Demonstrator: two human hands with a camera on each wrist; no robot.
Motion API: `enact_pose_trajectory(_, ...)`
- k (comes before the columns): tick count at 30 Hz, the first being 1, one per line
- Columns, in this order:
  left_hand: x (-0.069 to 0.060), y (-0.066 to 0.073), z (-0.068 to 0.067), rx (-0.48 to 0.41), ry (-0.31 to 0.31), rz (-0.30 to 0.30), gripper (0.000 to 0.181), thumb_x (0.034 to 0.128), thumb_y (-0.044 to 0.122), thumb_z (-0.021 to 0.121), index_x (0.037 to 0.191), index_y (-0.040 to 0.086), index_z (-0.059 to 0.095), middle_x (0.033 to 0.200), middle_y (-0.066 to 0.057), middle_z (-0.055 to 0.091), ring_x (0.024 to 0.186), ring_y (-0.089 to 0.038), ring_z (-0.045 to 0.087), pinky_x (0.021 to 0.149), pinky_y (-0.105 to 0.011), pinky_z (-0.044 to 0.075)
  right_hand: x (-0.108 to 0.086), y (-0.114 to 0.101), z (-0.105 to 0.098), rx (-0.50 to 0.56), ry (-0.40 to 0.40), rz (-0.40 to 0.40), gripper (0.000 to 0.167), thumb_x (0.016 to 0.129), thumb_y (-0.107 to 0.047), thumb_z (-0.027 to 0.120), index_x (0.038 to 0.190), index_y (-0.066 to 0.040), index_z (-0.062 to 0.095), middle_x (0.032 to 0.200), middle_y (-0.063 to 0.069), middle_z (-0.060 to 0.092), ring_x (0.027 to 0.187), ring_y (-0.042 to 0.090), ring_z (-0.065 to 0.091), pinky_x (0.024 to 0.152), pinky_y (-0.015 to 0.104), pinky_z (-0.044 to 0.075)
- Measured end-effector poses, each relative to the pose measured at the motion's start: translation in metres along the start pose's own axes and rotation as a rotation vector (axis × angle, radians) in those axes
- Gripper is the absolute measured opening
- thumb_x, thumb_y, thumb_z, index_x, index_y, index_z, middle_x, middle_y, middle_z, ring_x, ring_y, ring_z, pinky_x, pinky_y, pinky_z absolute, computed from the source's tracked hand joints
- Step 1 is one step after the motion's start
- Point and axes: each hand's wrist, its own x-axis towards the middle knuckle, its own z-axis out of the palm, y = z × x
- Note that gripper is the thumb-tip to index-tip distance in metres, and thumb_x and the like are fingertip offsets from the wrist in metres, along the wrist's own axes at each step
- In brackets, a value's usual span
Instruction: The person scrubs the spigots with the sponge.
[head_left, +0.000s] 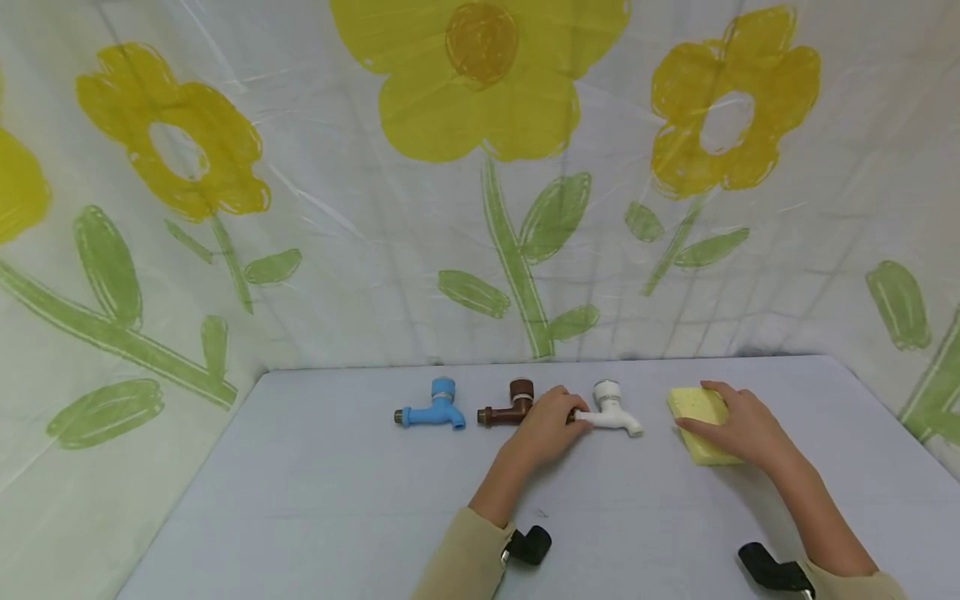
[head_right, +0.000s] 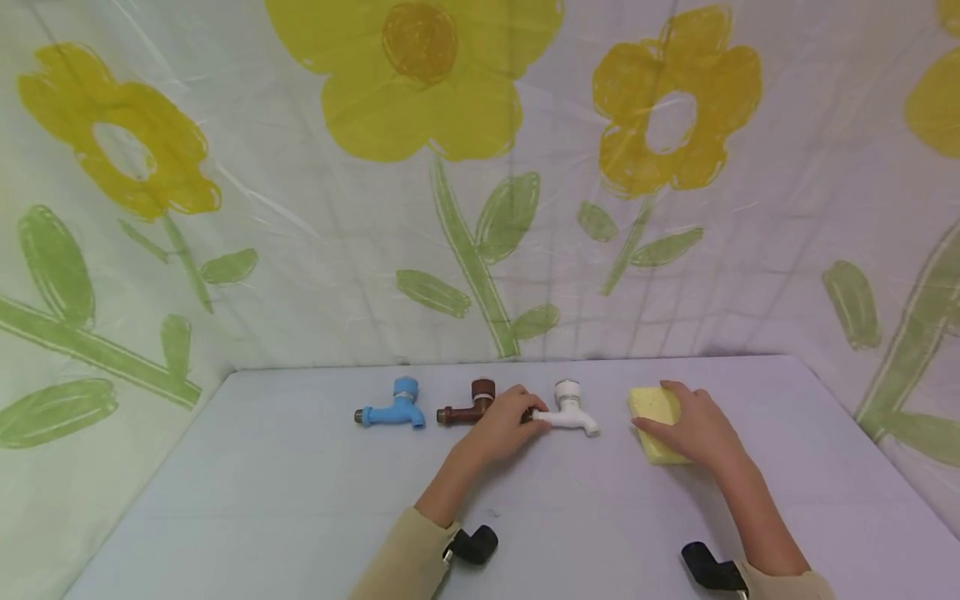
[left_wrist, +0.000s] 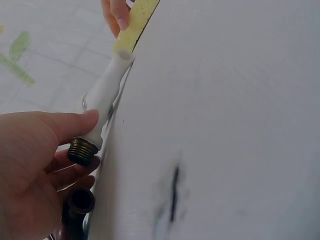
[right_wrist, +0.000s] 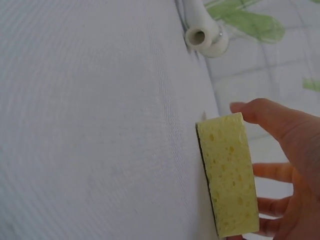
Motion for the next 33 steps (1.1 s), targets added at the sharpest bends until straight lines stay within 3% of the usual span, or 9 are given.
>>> enact_pose_trajectory(10, 0.000, 0.003, -0.002, -0.044, -0.017, -0.020, 0.024, 0.1054, 0.021, 0.067, 0.121, 0.005, 0.075, 0.113, -0.007, 0.064, 0.102, -0.014, 0.059, 0.087, -0.023, 0.052, -0.002, -0.001, -0.008, -0.010, 0.011, -0.004, 0.083, 0.093, -0.043, 0.076, 0.144, 0.016, 0.046, 0.121, 0.046, 0.055, 0.100, 0.048, 0.059, 0.073, 0.043, 0.046)
enact_pose_trajectory(17, 0.002, 0.007, -0.006, -0.143, 0.026, -0.012, 0.019, 0.1034, 0.015, 0.069, 0.117, 0.005, 0.076, 0.106, -0.007, 0.072, 0.089, -0.010, 0.057, 0.078, -0.021, 0.047, -0.004, -0.004, -0.015, -0.015, 0.024, -0.001, 0.083, 0.093, -0.042, 0.076, 0.145, 0.015, 0.045, 0.121, 0.047, 0.054, 0.100, 0.048, 0.058, 0.073, 0.044, 0.046)
enact_pose_trajectory(23, 0.002, 0.011, -0.007, -0.440, 0.068, -0.091, 0.013, 0.1019, 0.011, 0.071, 0.110, 0.003, 0.076, 0.089, -0.002, 0.071, 0.073, -0.003, 0.059, 0.065, -0.017, 0.049, -0.008, -0.010, -0.021, -0.006, 0.026, 0.005, 0.085, 0.095, -0.045, 0.075, 0.148, 0.013, 0.043, 0.127, 0.048, 0.051, 0.105, 0.051, 0.057, 0.075, 0.049, 0.048)
enact_pose_trajectory(28, 0.002, 0.015, -0.006, -0.722, 0.143, -0.159, 0.015, 0.0976, 0.004, 0.075, 0.111, -0.003, 0.076, 0.095, -0.007, 0.071, 0.080, -0.014, 0.075, 0.078, -0.032, 0.065, -0.011, -0.019, -0.024, 0.008, 0.043, -0.015, 0.087, 0.094, -0.046, 0.077, 0.150, 0.011, 0.043, 0.129, 0.046, 0.051, 0.105, 0.050, 0.057, 0.075, 0.047, 0.049)
enact_pose_trajectory(30, 0.002, 0.017, -0.007, -0.832, 0.175, -0.179, 0.017, 0.0955, 0.000, 0.076, 0.112, -0.006, 0.075, 0.098, -0.010, 0.071, 0.084, -0.019, 0.077, 0.082, -0.038, 0.066, -0.012, -0.023, -0.026, 0.014, 0.054, -0.030, 0.087, 0.093, -0.046, 0.078, 0.150, 0.011, 0.043, 0.129, 0.046, 0.051, 0.107, 0.051, 0.057, 0.076, 0.050, 0.050)
enact_pose_trajectory(33, 0.000, 0.018, -0.009, -0.977, 0.205, -0.205, 0.020, 0.0932, -0.005, 0.076, 0.113, -0.009, 0.073, 0.100, -0.011, 0.069, 0.085, -0.019, 0.076, 0.084, -0.038, 0.066, -0.013, -0.029, -0.029, 0.024, 0.066, -0.046, 0.088, 0.093, -0.045, 0.079, 0.151, 0.010, 0.043, 0.131, 0.046, 0.050, 0.111, 0.054, 0.056, 0.080, 0.058, 0.051)
